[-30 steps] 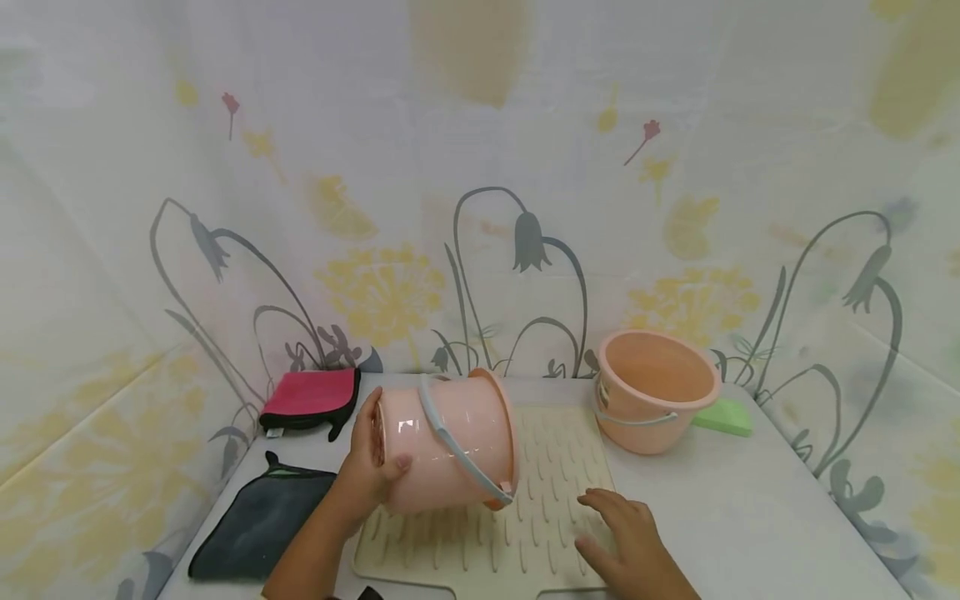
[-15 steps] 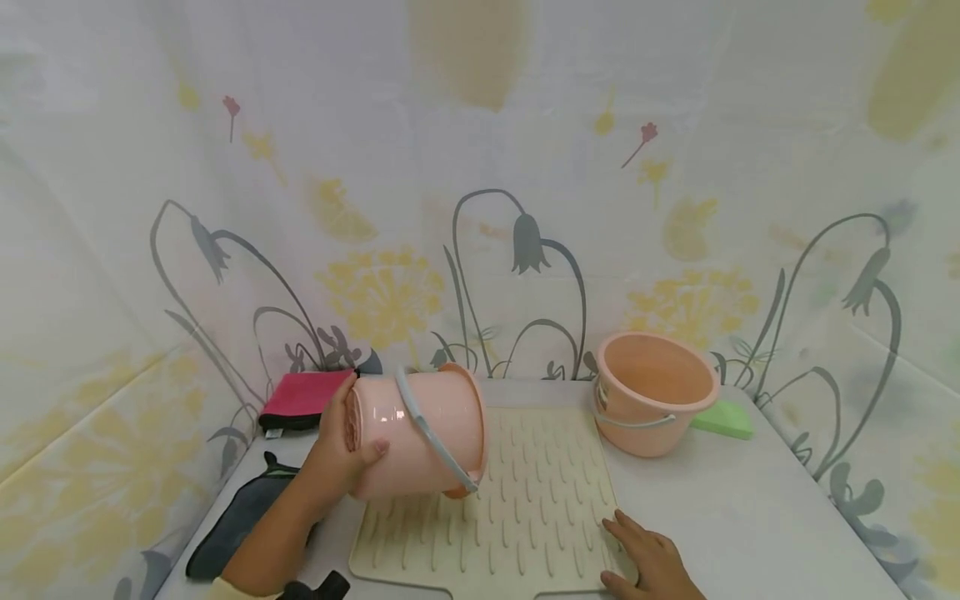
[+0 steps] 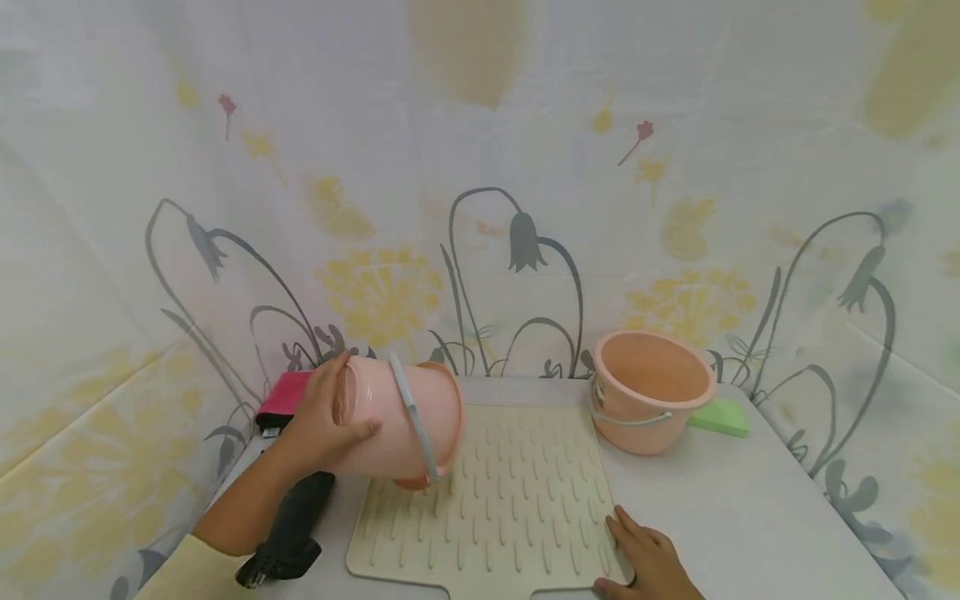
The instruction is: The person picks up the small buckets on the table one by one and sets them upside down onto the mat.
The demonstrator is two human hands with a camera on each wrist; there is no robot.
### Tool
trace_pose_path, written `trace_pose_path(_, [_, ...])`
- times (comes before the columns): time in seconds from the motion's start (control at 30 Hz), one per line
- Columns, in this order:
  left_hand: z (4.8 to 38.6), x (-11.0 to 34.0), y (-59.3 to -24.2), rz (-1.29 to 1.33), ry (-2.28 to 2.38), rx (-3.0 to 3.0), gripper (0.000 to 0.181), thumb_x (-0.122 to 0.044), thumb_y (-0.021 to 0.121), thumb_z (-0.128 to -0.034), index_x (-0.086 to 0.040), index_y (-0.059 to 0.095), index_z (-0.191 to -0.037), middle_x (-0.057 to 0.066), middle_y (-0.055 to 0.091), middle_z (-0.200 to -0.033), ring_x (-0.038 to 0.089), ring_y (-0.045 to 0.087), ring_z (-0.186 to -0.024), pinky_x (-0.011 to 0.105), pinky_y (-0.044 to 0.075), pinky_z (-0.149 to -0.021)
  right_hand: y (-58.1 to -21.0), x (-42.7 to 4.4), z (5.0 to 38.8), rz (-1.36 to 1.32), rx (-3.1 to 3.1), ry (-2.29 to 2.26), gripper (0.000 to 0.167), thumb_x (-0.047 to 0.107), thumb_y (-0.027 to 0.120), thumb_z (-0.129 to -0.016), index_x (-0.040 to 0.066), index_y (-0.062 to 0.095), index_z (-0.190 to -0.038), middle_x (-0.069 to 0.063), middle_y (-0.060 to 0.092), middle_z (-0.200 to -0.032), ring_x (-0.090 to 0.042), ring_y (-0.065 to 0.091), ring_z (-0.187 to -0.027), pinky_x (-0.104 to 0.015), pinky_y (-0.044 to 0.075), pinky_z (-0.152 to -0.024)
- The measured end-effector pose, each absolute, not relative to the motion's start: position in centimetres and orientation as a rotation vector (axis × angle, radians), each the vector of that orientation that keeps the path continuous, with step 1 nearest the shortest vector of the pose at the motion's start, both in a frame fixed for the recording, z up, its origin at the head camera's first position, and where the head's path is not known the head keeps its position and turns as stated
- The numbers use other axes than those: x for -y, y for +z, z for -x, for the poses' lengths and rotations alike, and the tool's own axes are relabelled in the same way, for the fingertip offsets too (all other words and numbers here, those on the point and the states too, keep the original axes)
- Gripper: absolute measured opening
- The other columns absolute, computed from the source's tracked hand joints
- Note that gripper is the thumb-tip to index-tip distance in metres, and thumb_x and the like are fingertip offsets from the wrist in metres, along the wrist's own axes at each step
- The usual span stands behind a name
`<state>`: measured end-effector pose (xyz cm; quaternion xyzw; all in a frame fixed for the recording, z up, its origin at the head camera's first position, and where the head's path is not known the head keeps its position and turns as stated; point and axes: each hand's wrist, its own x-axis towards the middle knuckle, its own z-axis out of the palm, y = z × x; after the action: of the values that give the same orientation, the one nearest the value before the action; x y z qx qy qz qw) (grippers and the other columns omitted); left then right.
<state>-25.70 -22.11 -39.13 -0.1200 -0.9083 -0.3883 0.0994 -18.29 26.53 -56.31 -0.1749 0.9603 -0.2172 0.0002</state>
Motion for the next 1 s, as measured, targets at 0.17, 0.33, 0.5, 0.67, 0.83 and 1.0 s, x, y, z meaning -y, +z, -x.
trace_pose_path(0.17, [26.4,22.2,-38.2,0.368,-0.975,2.749,0.108,-0.041,0.082,-0.0834,-0.010,0.020,-0.167,0.030,0.018,-0.168,0.061,0.026,-0.147,0.081,0.033,-0.107,-56.1,-26.4,18.3,0.540,-2.999,-0.701,0.098,0.059,0.082,-0.082,-0.013,0.054,-0.142,-0.035,0.049,-0.152,-0.049,0.056,-0.129,-0.067,0.041,-0.102])
trace_pose_path(0.33, [27.3,21.3,-37.6,0.409,-0.854,2.810,0.109,-0.048,0.082,-0.0808,-0.011,0.025,-0.167,0.031,0.021,-0.167,0.061,0.027,-0.148,0.080,0.026,-0.111,-56.0,-26.6,18.4,0.509,-2.956,-0.756,0.098,0.057,0.082,-0.082,-0.012,0.053,-0.144,-0.035,0.045,-0.154,-0.051,0.053,-0.130,-0.069,0.038,-0.104])
trace_pose_path(0.5, [28.3,20.2,-37.7,0.424,-0.741,2.885,0.110,-0.055,0.081,-0.0787,-0.018,0.027,-0.167,0.027,0.017,-0.170,0.062,0.023,-0.148,0.081,0.027,-0.109,-56.0,-26.8,18.3,0.502,-2.954,-0.790,0.096,0.055,0.083,-0.082,-0.011,0.053,-0.144,-0.035,0.046,-0.154,-0.052,0.052,-0.131,-0.070,0.037,-0.103])
trace_pose_path(0.67, [28.6,19.0,-38.2,0.417,-0.715,2.964,0.110,-0.060,0.079,-0.0789,-0.025,0.024,-0.168,0.023,0.015,-0.172,0.061,0.019,-0.149,0.082,0.034,-0.104,-55.9,-26.7,18.2,0.475,-2.978,-0.785,0.095,0.057,0.082,-0.082,-0.008,0.053,-0.145,-0.031,0.046,-0.156,-0.049,0.051,-0.127,-0.068,0.041,-0.101])
trace_pose_path(0.83, [28.9,17.7,-38.4,0.411,-0.638,3.046,0.111,-0.066,0.075,-0.0791,-0.030,0.021,-0.169,0.019,0.014,-0.174,0.059,0.020,-0.150,0.085,0.037,-0.099,-55.7,-26.6,18.2,0.433,-2.967,-0.796,0.097,0.059,0.083,-0.081,-0.006,0.053,-0.147,-0.029,0.045,-0.158,-0.049,0.050,-0.128,-0.068,0.042,-0.102])
trace_pose_path(1.0, [29.5,16.3,-38.4,0.459,-0.505,3.110,0.111,-0.072,0.072,-0.0788,-0.038,0.018,-0.168,0.014,0.012,-0.176,0.056,0.020,-0.153,0.088,0.031,-0.100,-55.6,-26.5,18.0,0.372,-2.929,-0.804,0.096,0.056,0.084,-0.080,-0.005,0.052,-0.148,-0.029,0.043,-0.160,-0.051,0.049,-0.128,-0.071,0.043,-0.101])
